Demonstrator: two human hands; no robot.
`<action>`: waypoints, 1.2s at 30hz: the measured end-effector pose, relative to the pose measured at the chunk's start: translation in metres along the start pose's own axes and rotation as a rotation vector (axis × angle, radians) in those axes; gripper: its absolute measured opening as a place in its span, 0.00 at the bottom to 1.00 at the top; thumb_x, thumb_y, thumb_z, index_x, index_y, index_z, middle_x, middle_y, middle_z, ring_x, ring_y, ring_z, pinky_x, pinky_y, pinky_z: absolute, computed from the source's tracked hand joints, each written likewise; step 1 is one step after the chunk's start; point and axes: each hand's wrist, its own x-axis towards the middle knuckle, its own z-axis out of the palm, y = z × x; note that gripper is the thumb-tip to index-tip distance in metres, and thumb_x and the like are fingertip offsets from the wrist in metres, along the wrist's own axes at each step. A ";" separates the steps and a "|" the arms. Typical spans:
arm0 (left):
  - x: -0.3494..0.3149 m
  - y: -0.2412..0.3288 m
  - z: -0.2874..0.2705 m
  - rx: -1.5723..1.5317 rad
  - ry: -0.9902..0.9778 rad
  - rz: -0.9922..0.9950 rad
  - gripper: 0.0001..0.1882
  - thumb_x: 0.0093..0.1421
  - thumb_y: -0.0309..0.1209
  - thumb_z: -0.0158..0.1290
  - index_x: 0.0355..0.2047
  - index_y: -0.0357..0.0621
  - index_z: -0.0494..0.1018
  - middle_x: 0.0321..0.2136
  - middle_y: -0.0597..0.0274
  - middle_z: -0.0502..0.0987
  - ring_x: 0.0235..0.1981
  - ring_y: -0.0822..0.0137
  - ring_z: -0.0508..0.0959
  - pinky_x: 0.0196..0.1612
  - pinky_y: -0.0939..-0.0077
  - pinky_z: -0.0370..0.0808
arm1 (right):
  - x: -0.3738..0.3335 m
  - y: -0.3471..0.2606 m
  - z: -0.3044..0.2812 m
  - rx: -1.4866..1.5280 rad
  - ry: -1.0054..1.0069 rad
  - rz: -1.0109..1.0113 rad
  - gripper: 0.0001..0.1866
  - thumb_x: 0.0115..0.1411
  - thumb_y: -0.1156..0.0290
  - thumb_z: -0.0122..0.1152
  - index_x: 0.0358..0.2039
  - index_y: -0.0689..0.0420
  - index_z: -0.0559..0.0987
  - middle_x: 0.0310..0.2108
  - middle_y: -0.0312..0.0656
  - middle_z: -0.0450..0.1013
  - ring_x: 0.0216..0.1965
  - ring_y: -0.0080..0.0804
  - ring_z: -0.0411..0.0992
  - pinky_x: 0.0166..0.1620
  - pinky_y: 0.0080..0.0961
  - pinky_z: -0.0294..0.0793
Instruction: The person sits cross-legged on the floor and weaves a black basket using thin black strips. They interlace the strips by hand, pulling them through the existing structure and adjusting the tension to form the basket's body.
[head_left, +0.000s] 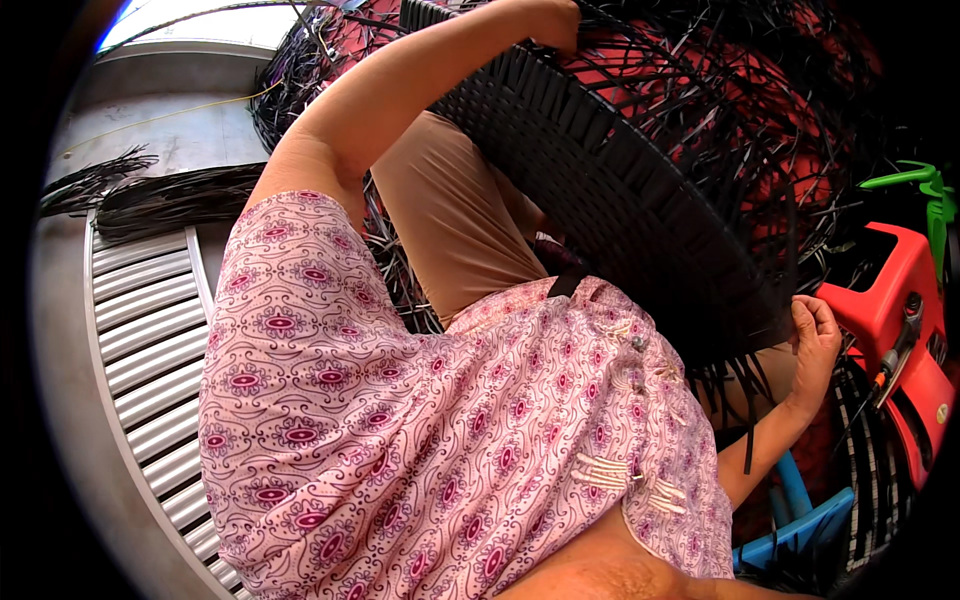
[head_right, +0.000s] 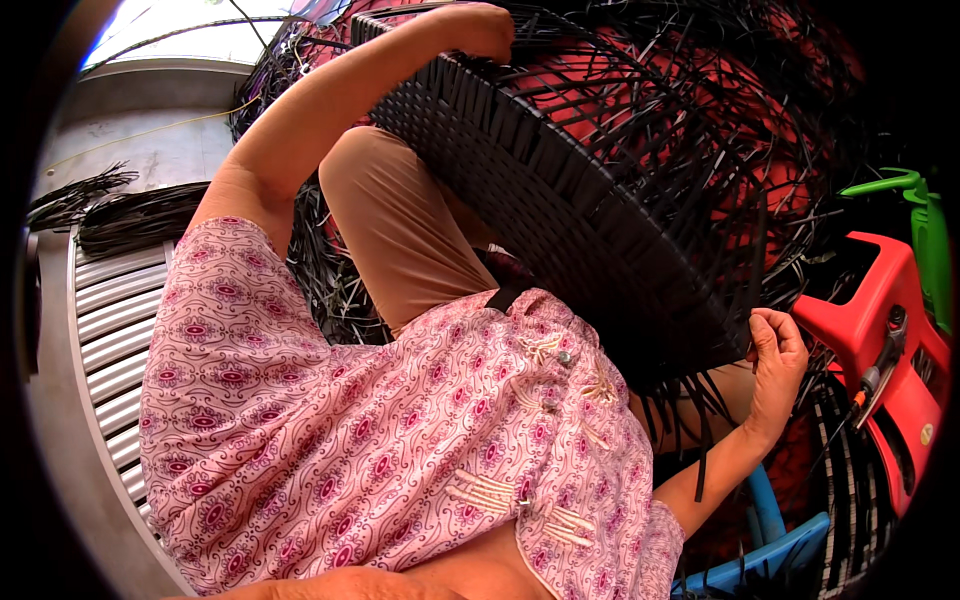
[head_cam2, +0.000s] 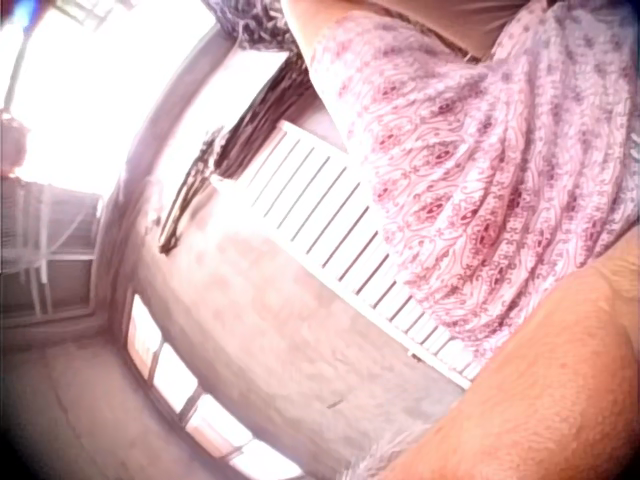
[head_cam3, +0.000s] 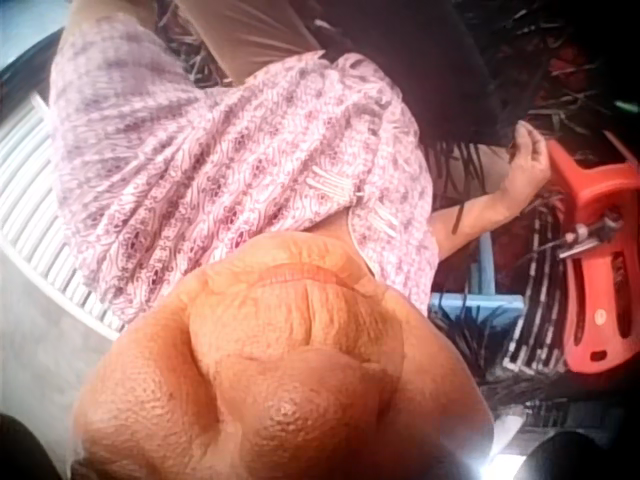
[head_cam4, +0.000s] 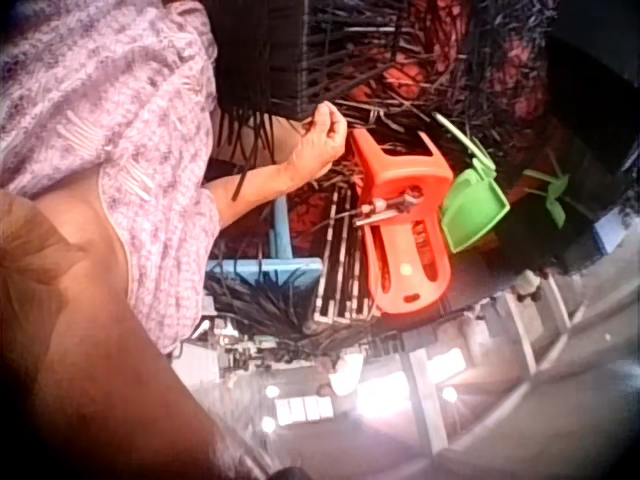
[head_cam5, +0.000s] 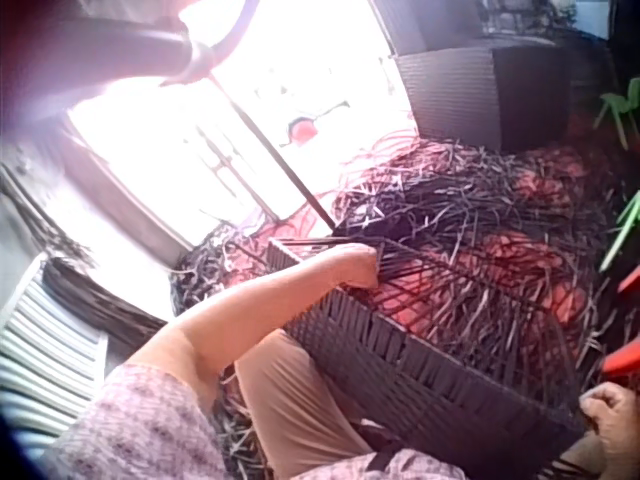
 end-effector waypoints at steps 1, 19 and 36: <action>0.005 0.010 0.002 -0.063 0.030 -0.223 0.12 0.55 0.38 0.55 0.36 0.51 0.83 0.34 0.59 0.83 0.35 0.61 0.83 0.36 0.66 0.80 | -0.001 0.000 -0.001 -0.007 0.002 -0.003 0.06 0.63 0.69 0.63 0.36 0.58 0.80 0.23 0.23 0.67 0.22 0.10 0.58 0.26 0.08 0.54; -0.037 -0.050 0.027 -1.345 0.287 -0.219 0.07 0.55 0.31 0.61 0.32 0.41 0.83 0.24 0.61 0.83 0.22 0.72 0.80 0.25 0.77 0.75 | 0.013 -0.049 -0.003 -0.344 -0.115 -0.032 0.08 0.62 0.71 0.62 0.37 0.61 0.79 0.29 0.29 0.72 0.28 0.15 0.66 0.33 0.14 0.65; -0.084 0.168 0.063 -1.654 1.420 -0.758 0.07 0.53 0.27 0.64 0.31 0.40 0.79 0.25 0.60 0.77 0.27 0.68 0.79 0.33 0.78 0.76 | 0.117 -0.167 0.265 -0.498 -0.674 -0.888 0.26 0.50 0.62 0.73 0.49 0.58 0.78 0.46 0.41 0.75 0.48 0.35 0.74 0.48 0.27 0.74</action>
